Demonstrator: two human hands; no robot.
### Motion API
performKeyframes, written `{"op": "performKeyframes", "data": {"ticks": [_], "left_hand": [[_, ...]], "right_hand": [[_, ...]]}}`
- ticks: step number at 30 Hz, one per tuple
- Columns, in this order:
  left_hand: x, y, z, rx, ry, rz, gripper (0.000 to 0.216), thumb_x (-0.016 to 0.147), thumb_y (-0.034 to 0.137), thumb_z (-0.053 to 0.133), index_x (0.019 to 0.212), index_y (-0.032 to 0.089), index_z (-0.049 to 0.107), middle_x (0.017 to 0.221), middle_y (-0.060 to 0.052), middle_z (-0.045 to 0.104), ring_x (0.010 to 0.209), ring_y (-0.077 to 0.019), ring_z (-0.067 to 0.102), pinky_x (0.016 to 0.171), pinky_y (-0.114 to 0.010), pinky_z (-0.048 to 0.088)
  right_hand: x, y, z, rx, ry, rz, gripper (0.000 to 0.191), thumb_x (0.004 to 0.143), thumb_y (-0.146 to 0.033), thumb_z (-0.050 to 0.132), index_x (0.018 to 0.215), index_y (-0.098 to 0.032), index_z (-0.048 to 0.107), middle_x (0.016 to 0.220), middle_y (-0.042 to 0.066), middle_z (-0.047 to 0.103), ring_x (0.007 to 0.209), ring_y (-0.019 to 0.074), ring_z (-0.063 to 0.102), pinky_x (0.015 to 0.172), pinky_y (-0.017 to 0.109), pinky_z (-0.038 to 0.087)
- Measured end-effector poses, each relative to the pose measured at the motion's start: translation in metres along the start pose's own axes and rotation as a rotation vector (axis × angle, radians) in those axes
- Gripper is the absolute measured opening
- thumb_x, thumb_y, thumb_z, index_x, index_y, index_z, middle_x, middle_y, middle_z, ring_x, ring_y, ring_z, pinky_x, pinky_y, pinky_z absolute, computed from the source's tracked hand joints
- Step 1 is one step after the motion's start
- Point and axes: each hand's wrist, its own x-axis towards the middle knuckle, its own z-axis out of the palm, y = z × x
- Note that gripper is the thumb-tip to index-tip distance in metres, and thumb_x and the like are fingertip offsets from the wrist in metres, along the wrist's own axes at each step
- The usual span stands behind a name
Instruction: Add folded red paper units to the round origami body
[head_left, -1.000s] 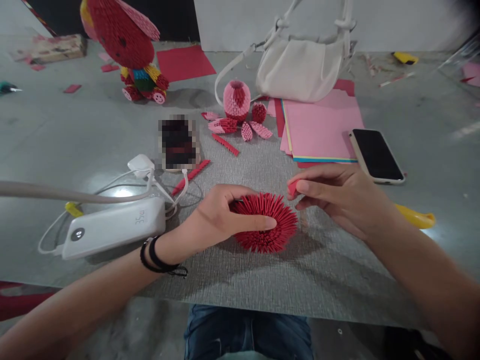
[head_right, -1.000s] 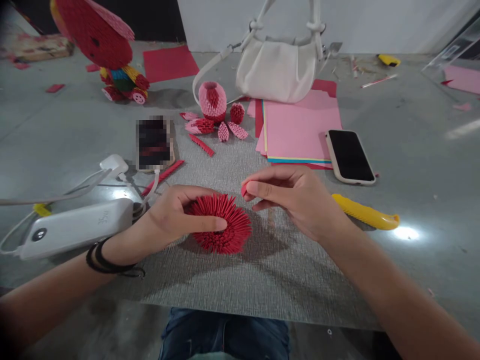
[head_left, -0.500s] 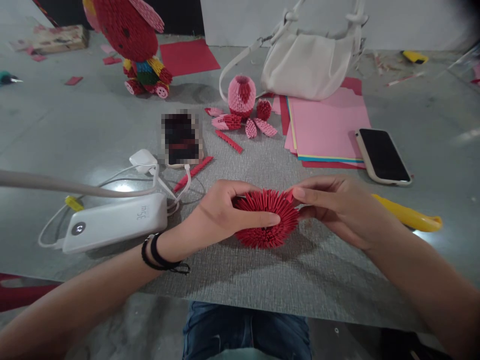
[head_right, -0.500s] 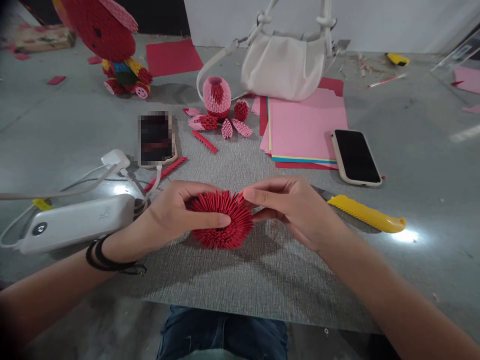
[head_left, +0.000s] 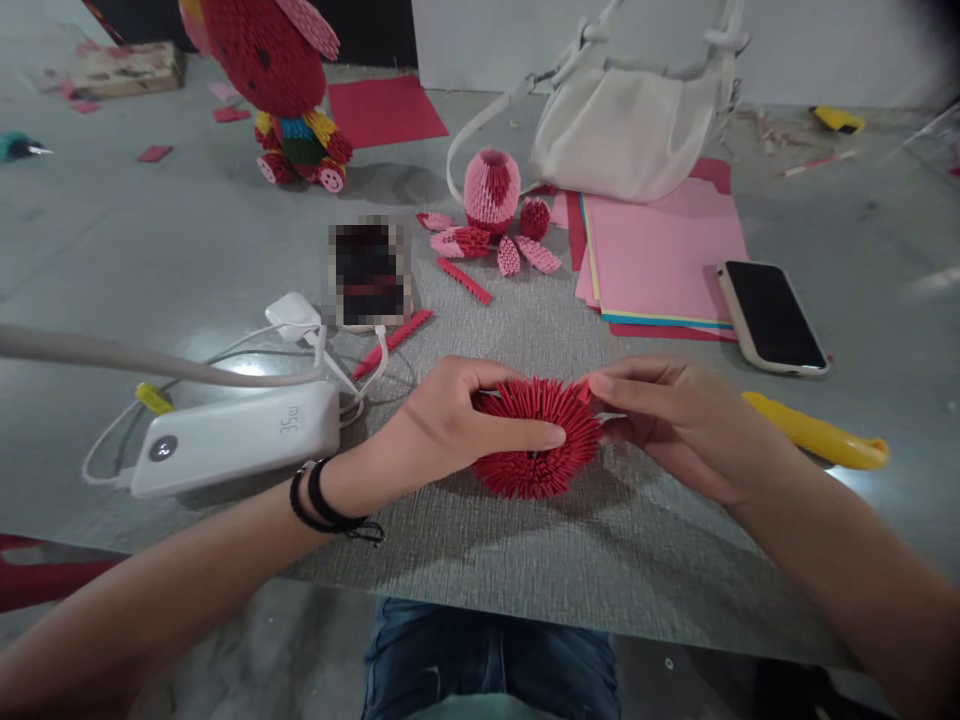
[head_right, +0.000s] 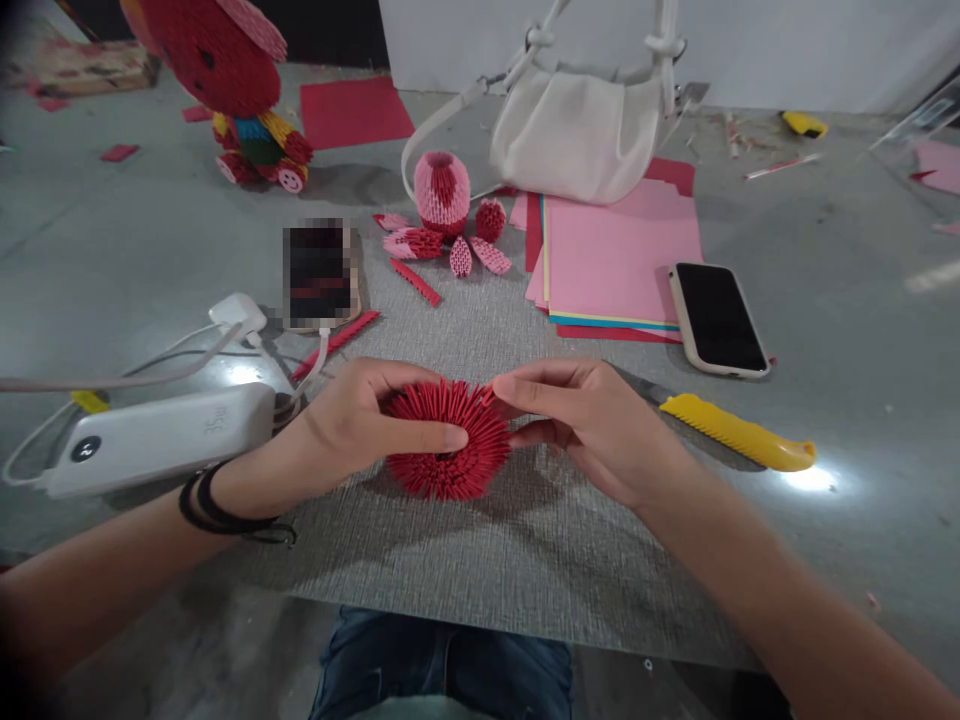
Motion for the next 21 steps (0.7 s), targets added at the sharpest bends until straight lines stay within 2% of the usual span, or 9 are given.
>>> {"op": "performKeyframes", "data": {"ticks": [6,9,14,21], "left_hand": [[0.0002,-0.0002,0.0016,-0.152,-0.038,-0.053,0.025,0.068,0.024,0.092,0.092,0.02,0.083,0.087,0.0,0.08,0.074,-0.0128,0.069,0.067,-0.021,0.054],[0.001,-0.0017,0.0021,-0.198,-0.04,-0.074,0.025,0.067,0.024,0.093,0.09,0.019,0.083,0.084,-0.001,0.08,0.072,-0.0128,0.07,0.066,-0.021,0.055],[0.0025,-0.0017,0.0032,-0.268,-0.057,-0.083,0.024,0.064,0.02,0.094,0.084,0.018,0.082,0.081,0.0,0.08,0.071,-0.0118,0.07,0.066,-0.021,0.055],[0.003,0.0003,0.0037,-0.278,-0.049,-0.083,0.02,0.064,0.017,0.094,0.078,0.017,0.08,0.075,0.002,0.077,0.067,-0.0094,0.066,0.064,-0.019,0.052]], "right_hand": [[0.0019,0.0027,-0.0014,0.024,-0.016,0.052,0.017,0.077,-0.043,0.088,0.08,-0.027,0.084,0.088,0.005,0.082,0.078,0.0171,0.075,0.059,0.023,0.06],[0.0025,0.0035,-0.0018,0.059,-0.043,0.065,0.014,0.078,-0.04,0.088,0.079,-0.027,0.084,0.085,0.003,0.081,0.073,0.0146,0.073,0.058,0.021,0.059],[0.0025,0.0021,0.0013,0.043,-0.047,0.069,0.018,0.076,-0.043,0.088,0.077,-0.026,0.082,0.084,0.004,0.08,0.068,0.0156,0.071,0.055,0.024,0.058],[0.002,0.0065,0.0029,0.077,-0.03,0.058,0.017,0.073,-0.038,0.092,0.076,-0.024,0.082,0.081,0.002,0.078,0.068,0.0126,0.069,0.062,0.022,0.06]]}}
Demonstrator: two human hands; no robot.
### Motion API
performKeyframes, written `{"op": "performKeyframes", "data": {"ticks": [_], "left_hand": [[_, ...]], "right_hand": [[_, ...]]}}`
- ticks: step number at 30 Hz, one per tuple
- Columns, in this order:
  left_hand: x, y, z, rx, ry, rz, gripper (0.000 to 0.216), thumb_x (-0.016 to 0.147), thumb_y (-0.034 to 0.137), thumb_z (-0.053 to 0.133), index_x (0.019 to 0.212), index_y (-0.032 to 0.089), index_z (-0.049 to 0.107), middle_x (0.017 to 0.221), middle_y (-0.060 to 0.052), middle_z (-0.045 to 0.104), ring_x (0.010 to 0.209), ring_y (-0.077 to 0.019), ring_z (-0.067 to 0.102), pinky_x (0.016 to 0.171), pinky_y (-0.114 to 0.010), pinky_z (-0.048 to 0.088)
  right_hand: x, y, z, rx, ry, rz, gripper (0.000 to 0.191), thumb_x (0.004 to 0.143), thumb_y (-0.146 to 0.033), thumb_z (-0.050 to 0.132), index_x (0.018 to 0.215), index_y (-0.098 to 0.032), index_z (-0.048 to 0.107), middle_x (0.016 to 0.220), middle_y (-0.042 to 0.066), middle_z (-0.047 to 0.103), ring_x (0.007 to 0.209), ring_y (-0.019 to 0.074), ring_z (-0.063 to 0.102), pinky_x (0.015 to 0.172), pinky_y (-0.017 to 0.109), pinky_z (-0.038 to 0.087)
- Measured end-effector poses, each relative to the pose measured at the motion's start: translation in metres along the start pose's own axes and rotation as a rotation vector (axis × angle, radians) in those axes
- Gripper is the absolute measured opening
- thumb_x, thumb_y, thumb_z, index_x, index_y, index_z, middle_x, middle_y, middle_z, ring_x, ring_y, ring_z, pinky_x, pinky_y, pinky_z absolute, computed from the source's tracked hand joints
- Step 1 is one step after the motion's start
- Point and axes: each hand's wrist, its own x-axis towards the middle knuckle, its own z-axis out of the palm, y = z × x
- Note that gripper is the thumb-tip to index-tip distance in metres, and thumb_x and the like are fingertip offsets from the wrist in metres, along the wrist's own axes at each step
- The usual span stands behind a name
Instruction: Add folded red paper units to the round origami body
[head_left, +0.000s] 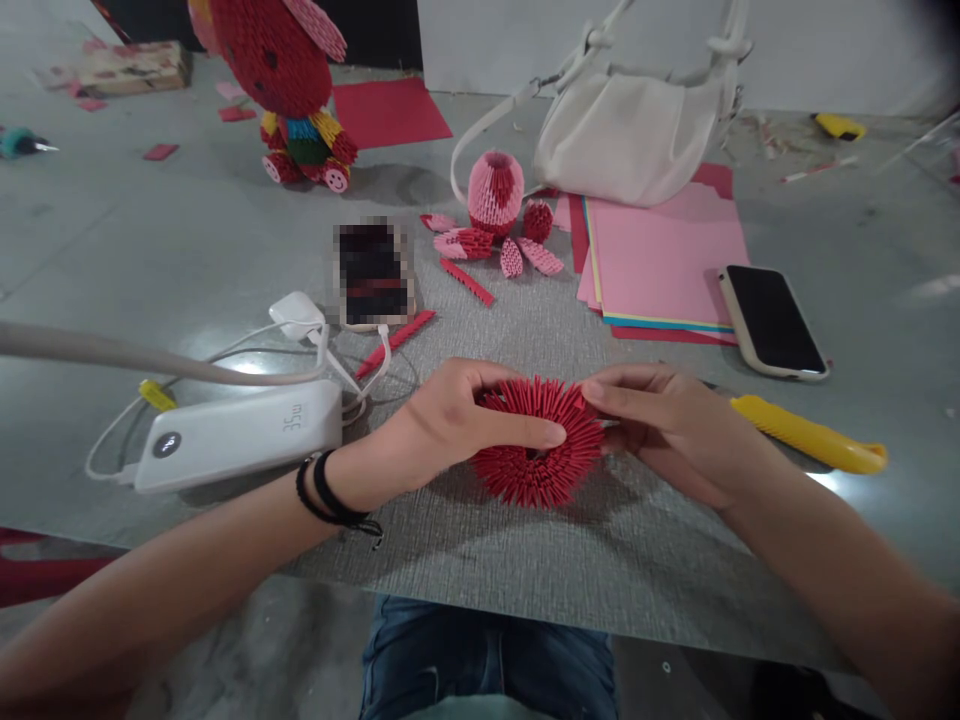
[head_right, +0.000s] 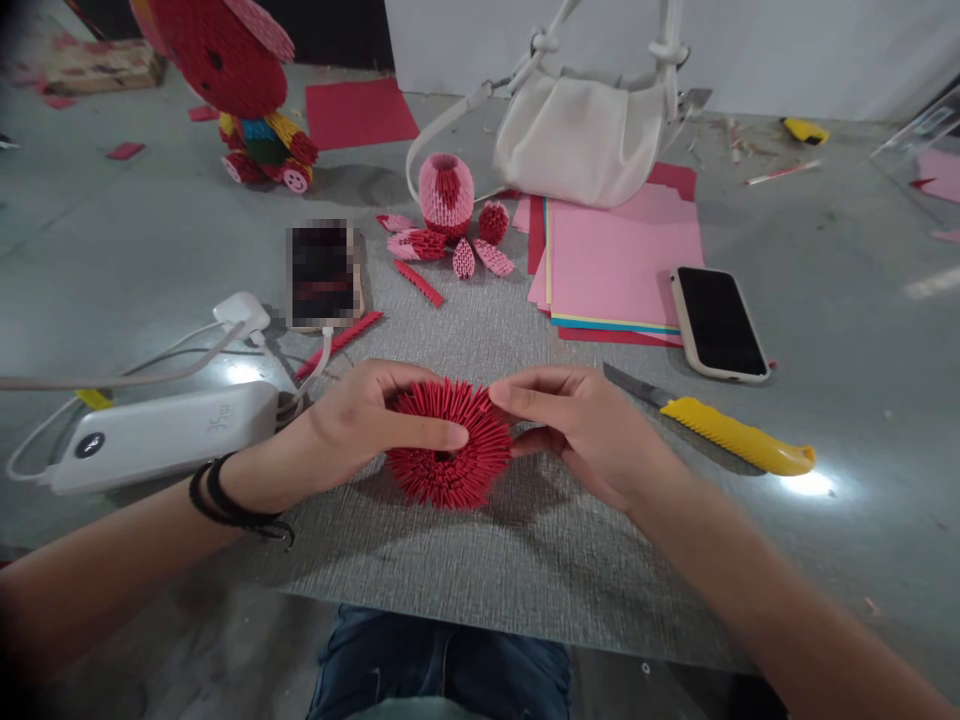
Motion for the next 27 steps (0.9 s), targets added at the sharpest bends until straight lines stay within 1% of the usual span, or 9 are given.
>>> {"op": "performKeyframes", "data": {"ticks": [3,6,10,14,19,22,24,25,27], "left_hand": [[0.0,-0.001,-0.001,0.02,0.016,-0.001,0.022,0.064,0.018,0.094,0.082,0.018,0.081,0.076,0.002,0.077,0.067,-0.0101,0.066,0.062,-0.019,0.051],[0.001,-0.004,-0.002,0.063,0.044,-0.004,0.025,0.064,0.022,0.094,0.085,0.017,0.081,0.075,0.001,0.076,0.065,-0.0117,0.066,0.06,-0.021,0.051],[0.001,-0.007,-0.003,0.111,0.05,0.02,0.026,0.067,0.028,0.092,0.087,0.016,0.08,0.076,-0.001,0.076,0.066,-0.0135,0.066,0.062,-0.024,0.053],[0.001,-0.009,-0.003,0.135,0.038,0.039,0.028,0.07,0.03,0.091,0.092,0.017,0.081,0.077,-0.001,0.075,0.067,-0.0139,0.066,0.065,-0.025,0.054],[0.001,-0.008,-0.005,0.149,0.032,0.029,0.024,0.071,0.028,0.09,0.088,0.017,0.08,0.078,-0.001,0.075,0.068,-0.0134,0.066,0.066,-0.024,0.054],[0.001,-0.007,-0.005,0.139,0.025,0.041,0.022,0.07,0.026,0.091,0.088,0.017,0.08,0.082,-0.001,0.078,0.071,-0.0131,0.068,0.069,-0.023,0.055],[0.001,-0.005,-0.004,0.081,-0.01,0.066,0.024,0.07,0.023,0.091,0.092,0.018,0.081,0.088,-0.002,0.08,0.077,-0.0133,0.07,0.076,-0.023,0.057],[0.0,-0.004,-0.003,0.049,-0.029,0.072,0.026,0.07,0.022,0.091,0.094,0.018,0.082,0.091,-0.002,0.081,0.08,-0.0134,0.071,0.078,-0.023,0.057],[-0.001,-0.002,-0.003,0.007,-0.069,0.07,0.029,0.069,0.019,0.092,0.096,0.019,0.082,0.093,-0.002,0.082,0.082,-0.0135,0.072,0.081,-0.023,0.058]], "right_hand": [[-0.003,0.001,0.001,-0.096,0.038,-0.101,0.015,0.076,-0.039,0.089,0.078,-0.026,0.083,0.083,0.002,0.078,0.071,0.0142,0.07,0.061,0.023,0.061],[-0.009,-0.002,0.005,-0.298,0.098,-0.206,0.014,0.079,-0.041,0.087,0.08,-0.027,0.083,0.079,0.002,0.077,0.072,0.0162,0.069,0.064,0.026,0.062],[-0.014,-0.007,0.011,-0.474,0.159,-0.25,0.018,0.079,-0.043,0.086,0.075,-0.026,0.082,0.073,0.001,0.077,0.068,0.0186,0.07,0.066,0.031,0.062],[-0.013,-0.005,0.012,-0.477,0.159,-0.23,0.016,0.08,-0.041,0.085,0.076,-0.026,0.083,0.072,0.001,0.078,0.068,0.0179,0.07,0.065,0.029,0.059],[-0.011,-0.002,0.012,-0.35,0.1,-0.163,0.015,0.079,-0.041,0.086,0.076,-0.026,0.083,0.073,0.0,0.078,0.067,0.0159,0.069,0.065,0.026,0.059],[-0.011,-0.004,0.01,-0.406,0.103,-0.212,0.017,0.081,-0.042,0.085,0.076,-0.026,0.083,0.074,0.0,0.077,0.069,0.0164,0.069,0.065,0.027,0.058],[-0.01,-0.007,0.008,-0.445,0.134,-0.285,0.024,0.089,-0.047,0.077,0.078,-0.027,0.083,0.076,0.001,0.078,0.072,0.0177,0.071,0.065,0.028,0.059],[-0.01,-0.009,0.006,-0.455,0.15,-0.324,0.026,0.092,-0.048,0.073,0.081,-0.027,0.084,0.078,0.002,0.078,0.074,0.0183,0.072,0.065,0.029,0.06],[-0.01,-0.013,0.003,-0.476,0.149,-0.389,0.021,0.093,-0.047,0.072,0.092,-0.03,0.085,0.087,0.002,0.08,0.079,0.019,0.074,0.067,0.029,0.062]]}}
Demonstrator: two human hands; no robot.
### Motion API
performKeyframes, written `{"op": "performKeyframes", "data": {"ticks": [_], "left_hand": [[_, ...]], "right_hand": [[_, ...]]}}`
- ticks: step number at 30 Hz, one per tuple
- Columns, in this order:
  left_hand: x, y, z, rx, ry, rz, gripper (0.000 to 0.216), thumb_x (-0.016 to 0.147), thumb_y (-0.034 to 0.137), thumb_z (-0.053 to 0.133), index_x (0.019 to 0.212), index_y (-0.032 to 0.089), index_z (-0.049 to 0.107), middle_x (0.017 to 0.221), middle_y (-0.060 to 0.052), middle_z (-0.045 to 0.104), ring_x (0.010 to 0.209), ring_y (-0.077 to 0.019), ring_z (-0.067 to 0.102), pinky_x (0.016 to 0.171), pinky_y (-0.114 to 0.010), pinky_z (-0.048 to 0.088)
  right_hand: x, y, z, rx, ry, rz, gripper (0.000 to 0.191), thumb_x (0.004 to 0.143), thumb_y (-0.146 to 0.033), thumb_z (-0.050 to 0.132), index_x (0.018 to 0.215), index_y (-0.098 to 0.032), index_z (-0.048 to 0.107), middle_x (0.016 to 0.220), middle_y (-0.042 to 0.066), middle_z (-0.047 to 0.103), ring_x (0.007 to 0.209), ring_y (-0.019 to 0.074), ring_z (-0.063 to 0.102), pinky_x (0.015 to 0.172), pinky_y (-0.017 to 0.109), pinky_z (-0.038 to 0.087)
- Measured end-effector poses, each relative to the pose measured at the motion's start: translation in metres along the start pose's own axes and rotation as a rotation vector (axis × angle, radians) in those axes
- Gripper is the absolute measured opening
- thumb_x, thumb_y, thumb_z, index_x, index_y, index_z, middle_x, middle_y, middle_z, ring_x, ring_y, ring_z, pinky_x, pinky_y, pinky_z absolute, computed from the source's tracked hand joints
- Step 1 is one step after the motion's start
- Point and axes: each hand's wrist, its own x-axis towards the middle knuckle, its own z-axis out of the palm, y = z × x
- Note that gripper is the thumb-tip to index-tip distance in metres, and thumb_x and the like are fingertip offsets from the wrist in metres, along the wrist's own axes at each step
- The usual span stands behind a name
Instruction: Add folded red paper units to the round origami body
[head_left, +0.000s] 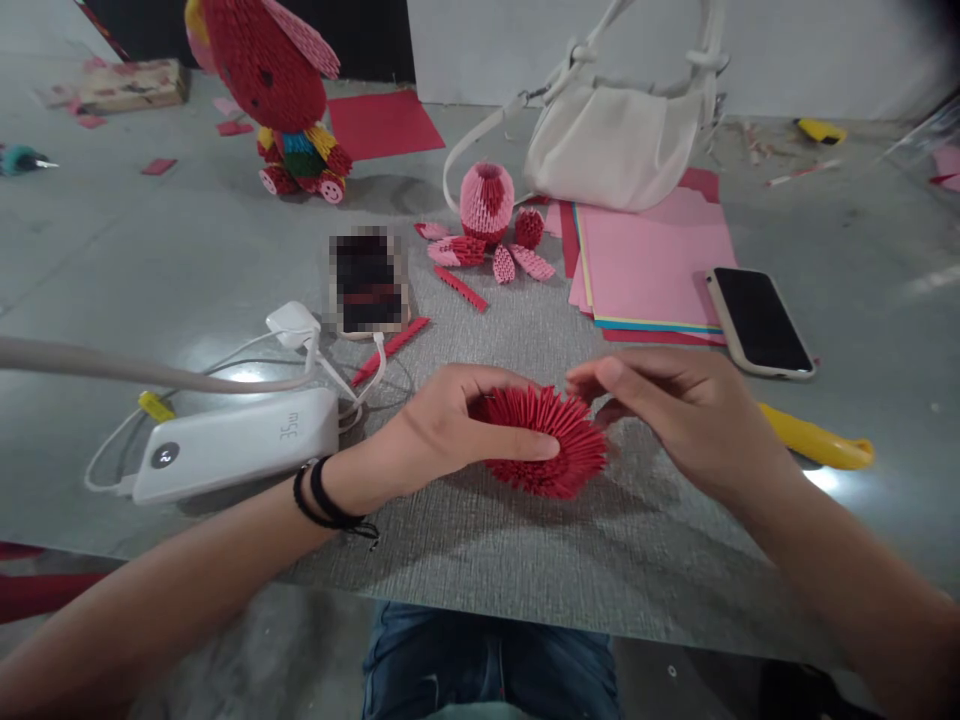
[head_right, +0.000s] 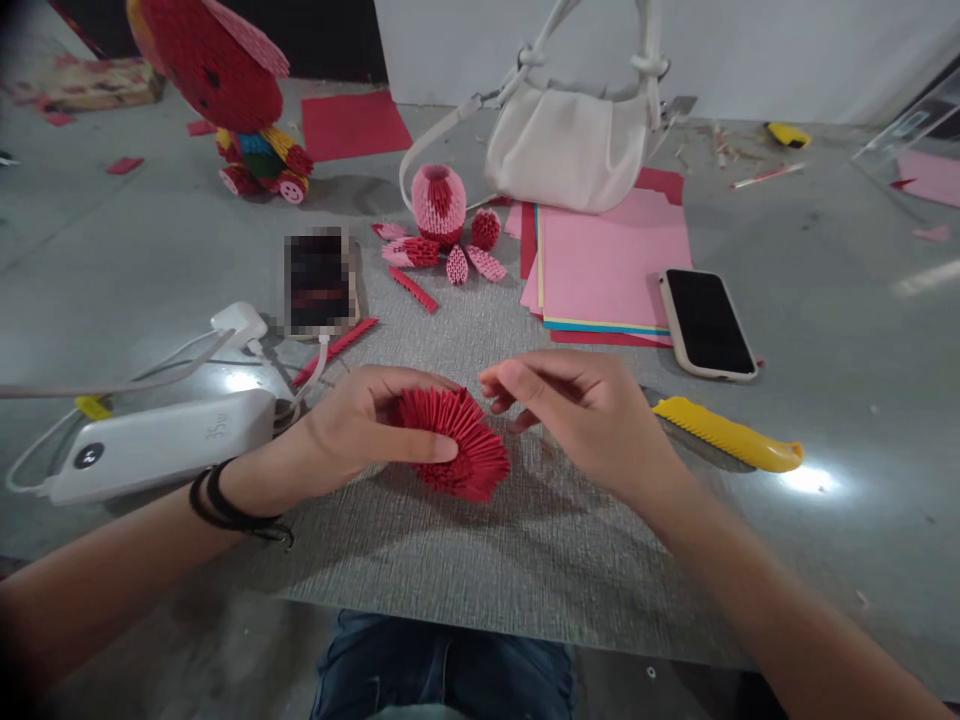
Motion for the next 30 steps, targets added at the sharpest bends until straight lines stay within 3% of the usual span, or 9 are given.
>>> {"op": "performKeyframes", "data": {"ticks": [3,6,13,18,23,27,30], "left_hand": [[-0.002,0.004,0.0,-0.003,-0.078,-0.025,0.028,0.069,0.017,0.092,0.095,0.018,0.083,0.091,-0.002,0.081,0.079,-0.0131,0.073,0.077,-0.022,0.058],[-0.002,0.007,0.0,0.022,-0.162,-0.065,0.026,0.07,0.017,0.091,0.095,0.016,0.083,0.089,-0.003,0.081,0.079,-0.0138,0.073,0.077,-0.023,0.058],[0.0,0.006,0.0,-0.01,-0.185,-0.141,0.023,0.067,0.015,0.092,0.088,0.016,0.083,0.084,-0.001,0.081,0.073,-0.011,0.071,0.073,-0.019,0.056],[0.0,0.003,0.0,-0.039,-0.111,-0.107,0.021,0.07,0.021,0.092,0.089,0.016,0.083,0.081,-0.002,0.081,0.073,-0.0122,0.072,0.071,-0.02,0.057],[-0.001,0.007,0.0,-0.025,-0.106,-0.102,0.019,0.069,0.017,0.092,0.087,0.017,0.084,0.082,-0.001,0.081,0.072,-0.01,0.071,0.069,-0.018,0.056],[0.0,0.003,0.0,0.012,-0.064,-0.125,0.017,0.069,0.017,0.093,0.083,0.016,0.083,0.078,0.0,0.079,0.067,-0.0084,0.069,0.062,-0.015,0.052],[0.002,-0.003,0.0,-0.052,0.0,-0.053,0.016,0.07,0.019,0.092,0.082,0.017,0.082,0.076,0.002,0.078,0.066,-0.0075,0.067,0.062,-0.016,0.053]], "right_hand": [[0.002,-0.003,-0.003,-0.097,-0.08,-0.078,0.015,0.085,-0.04,0.082,0.098,-0.033,0.085,0.095,0.001,0.081,0.084,0.0195,0.075,0.068,0.029,0.061],[0.003,-0.004,-0.001,-0.164,-0.14,-0.136,0.01,0.086,-0.039,0.079,0.086,-0.031,0.085,0.086,0.001,0.08,0.08,0.0191,0.074,0.065,0.029,0.058],[0.003,0.0,0.001,-0.199,-0.163,-0.194,0.011,0.084,-0.024,0.075,0.084,-0.031,0.084,0.088,0.0,0.082,0.081,0.0191,0.075,0.067,0.03,0.059],[0.004,0.002,0.001,-0.145,-0.08,-0.206,0.008,0.084,-0.026,0.08,0.083,-0.032,0.084,0.083,0.0,0.081,0.077,0.0196,0.075,0.066,0.031,0.058],[0.002,0.003,0.002,-0.151,-0.035,-0.291,0.016,0.084,-0.021,0.082,0.085,-0.036,0.086,0.085,-0.002,0.083,0.081,0.0199,0.076,0.073,0.033,0.061],[0.001,0.005,-0.003,-0.034,0.058,-0.19,0.014,0.083,-0.025,0.086,0.086,-0.038,0.086,0.085,-0.003,0.082,0.075,0.0156,0.076,0.069,0.028,0.064],[0.002,0.008,-0.009,0.146,0.133,-0.09,0.009,0.083,-0.029,0.087,0.087,-0.037,0.086,0.088,-0.003,0.082,0.078,0.0144,0.077,0.071,0.025,0.067]]}}
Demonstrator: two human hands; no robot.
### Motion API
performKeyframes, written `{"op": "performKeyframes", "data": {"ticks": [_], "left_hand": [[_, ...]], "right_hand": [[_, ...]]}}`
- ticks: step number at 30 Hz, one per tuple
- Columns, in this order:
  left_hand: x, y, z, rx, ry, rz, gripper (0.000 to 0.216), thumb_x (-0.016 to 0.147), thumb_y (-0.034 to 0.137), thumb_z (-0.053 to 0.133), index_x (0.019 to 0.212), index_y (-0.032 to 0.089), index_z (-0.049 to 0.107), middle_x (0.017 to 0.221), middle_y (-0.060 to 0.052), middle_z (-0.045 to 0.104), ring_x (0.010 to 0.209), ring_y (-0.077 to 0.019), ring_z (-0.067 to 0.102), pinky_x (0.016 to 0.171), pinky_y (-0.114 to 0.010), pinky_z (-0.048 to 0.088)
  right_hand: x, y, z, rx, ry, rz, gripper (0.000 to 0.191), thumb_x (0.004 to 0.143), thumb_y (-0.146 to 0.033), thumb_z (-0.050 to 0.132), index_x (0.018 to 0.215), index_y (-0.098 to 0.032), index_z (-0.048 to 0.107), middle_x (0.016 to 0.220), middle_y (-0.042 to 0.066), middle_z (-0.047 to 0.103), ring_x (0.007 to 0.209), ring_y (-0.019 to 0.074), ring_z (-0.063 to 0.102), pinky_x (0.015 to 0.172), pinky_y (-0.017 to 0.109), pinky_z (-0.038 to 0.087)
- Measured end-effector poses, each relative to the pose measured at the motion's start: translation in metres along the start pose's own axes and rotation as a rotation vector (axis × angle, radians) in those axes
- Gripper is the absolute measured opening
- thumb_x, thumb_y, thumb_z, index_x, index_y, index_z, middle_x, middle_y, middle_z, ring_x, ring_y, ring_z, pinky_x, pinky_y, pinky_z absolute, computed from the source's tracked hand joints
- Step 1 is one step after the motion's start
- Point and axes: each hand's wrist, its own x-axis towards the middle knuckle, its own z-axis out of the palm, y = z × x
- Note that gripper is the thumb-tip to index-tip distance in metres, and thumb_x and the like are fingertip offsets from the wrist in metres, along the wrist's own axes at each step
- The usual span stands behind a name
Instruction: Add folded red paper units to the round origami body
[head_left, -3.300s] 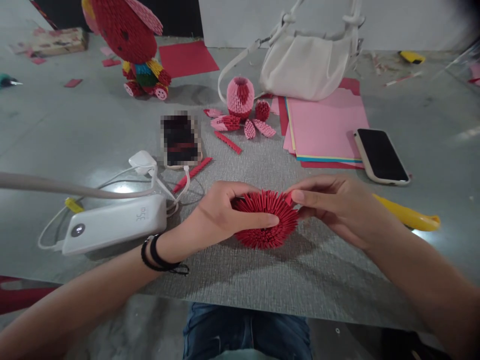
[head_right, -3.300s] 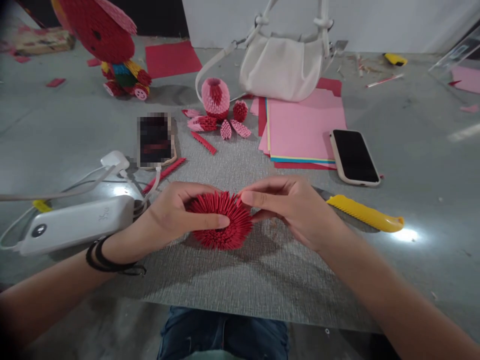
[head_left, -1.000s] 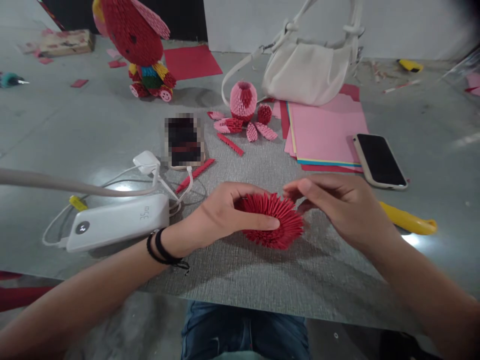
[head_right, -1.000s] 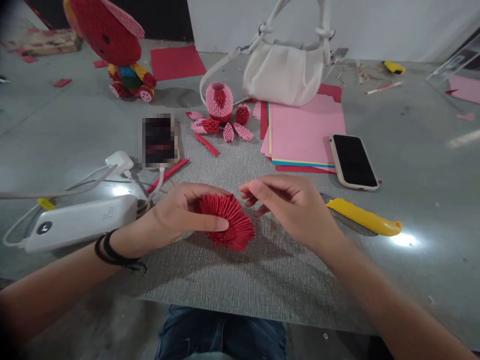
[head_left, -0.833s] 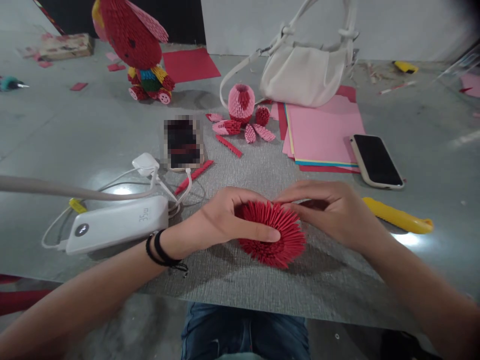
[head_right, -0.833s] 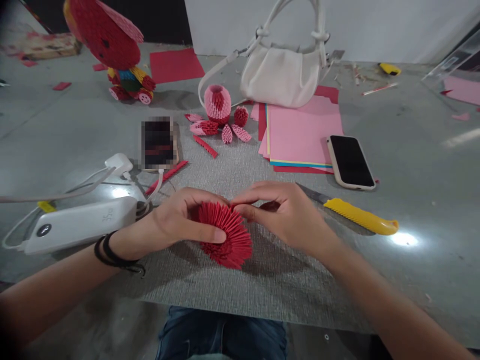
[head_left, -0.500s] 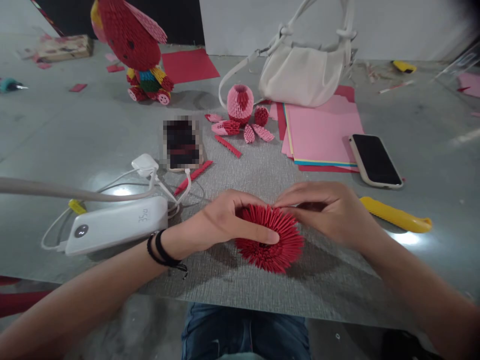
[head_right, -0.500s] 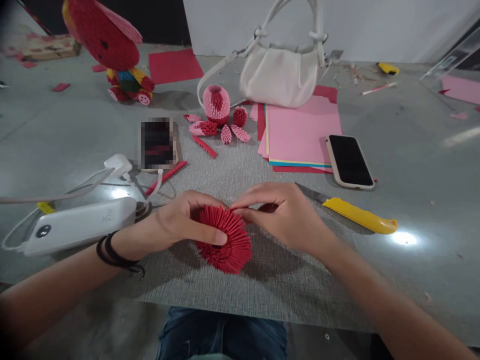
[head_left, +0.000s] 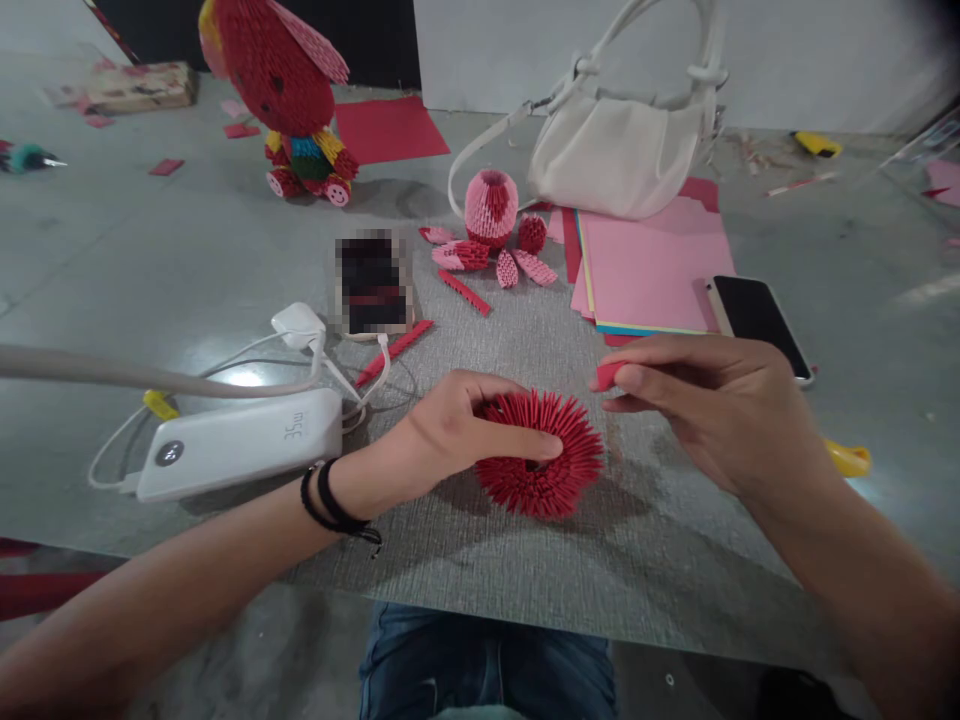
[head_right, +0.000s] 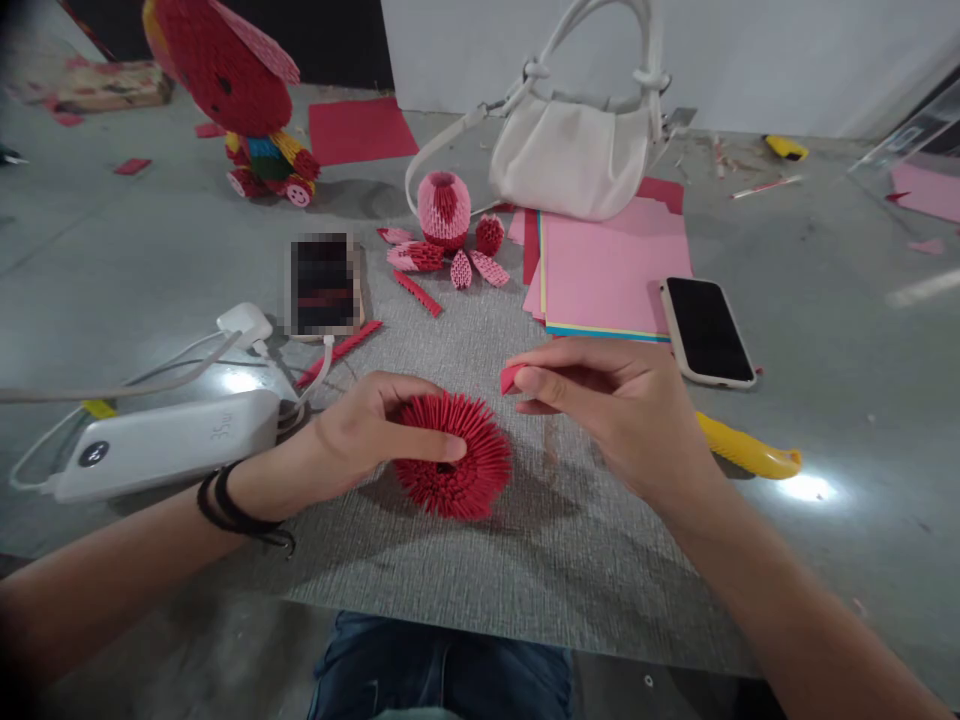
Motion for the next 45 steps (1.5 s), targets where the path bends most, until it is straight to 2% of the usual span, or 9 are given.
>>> {"op": "performKeyframes", "data": {"ticks": [4,9,19,26,31,39,45], "left_hand": [[0.001,-0.002,0.001,-0.086,0.043,0.093,0.02,0.068,0.013,0.092,0.085,0.017,0.082,0.082,0.0,0.08,0.073,-0.0098,0.071,0.07,-0.018,0.055],[0.0,0.0,0.001,-0.066,0.053,0.1,0.022,0.066,0.011,0.092,0.085,0.016,0.081,0.08,0.0,0.079,0.075,-0.011,0.071,0.072,-0.02,0.056],[-0.001,0.003,0.002,-0.029,0.069,0.073,0.021,0.066,0.011,0.092,0.083,0.016,0.081,0.079,0.002,0.077,0.069,-0.0083,0.067,0.066,-0.017,0.055],[-0.001,0.002,0.003,0.008,0.1,0.059,0.024,0.064,0.018,0.094,0.083,0.015,0.08,0.081,0.0,0.078,0.072,-0.0119,0.067,0.068,-0.022,0.055],[-0.001,0.001,0.001,0.07,0.117,0.071,0.026,0.066,0.024,0.094,0.084,0.014,0.079,0.079,-0.001,0.076,0.069,-0.0118,0.065,0.064,-0.023,0.051],[0.001,-0.004,-0.001,0.121,0.124,0.093,0.028,0.07,0.028,0.092,0.091,0.015,0.08,0.083,-0.002,0.077,0.072,-0.0136,0.067,0.066,-0.024,0.053],[0.001,-0.003,-0.001,0.149,0.138,0.099,0.03,0.069,0.028,0.091,0.095,0.015,0.081,0.085,-0.003,0.077,0.075,-0.0144,0.067,0.067,-0.024,0.053]], "right_hand": [[0.001,0.0,0.002,0.19,-0.08,0.172,0.008,0.078,-0.035,0.09,0.084,-0.033,0.085,0.084,-0.001,0.081,0.075,0.0155,0.077,0.068,0.026,0.067],[-0.001,-0.004,0.011,0.292,-0.126,0.322,0.017,0.071,-0.039,0.093,0.079,-0.028,0.084,0.081,0.002,0.08,0.07,0.0155,0.074,0.065,0.027,0.065],[-0.002,0.002,0.012,0.342,-0.154,0.425,0.014,0.077,-0.041,0.09,0.079,-0.028,0.084,0.083,0.003,0.082,0.075,0.0161,0.076,0.066,0.026,0.063],[-0.002,0.002,0.012,0.342,-0.17,0.422,0.01,0.078,-0.038,0.089,0.078,-0.029,0.084,0.083,0.003,0.082,0.076,0.017,0.076,0.066,0.026,0.065],[-0.003,0.003,0.013,0.271,-0.151,0.41,0.016,0.076,-0.041,0.09,0.077,-0.027,0.083,0.082,0.004,0.08,0.074,0.0177,0.075,0.064,0.027,0.065],[-0.011,0.01,0.019,0.155,-0.069,0.253,0.011,0.077,-0.034,0.09,0.078,-0.028,0.081,0.077,-0.001,0.076,0.07,0.0127,0.067,0.065,0.023,0.056],[-0.012,0.006,0.024,-0.037,-0.031,0.16,0.013,0.083,-0.035,0.084,0.075,-0.025,0.08,0.073,0.0,0.072,0.068,0.0145,0.06,0.063,0.026,0.049]]}}
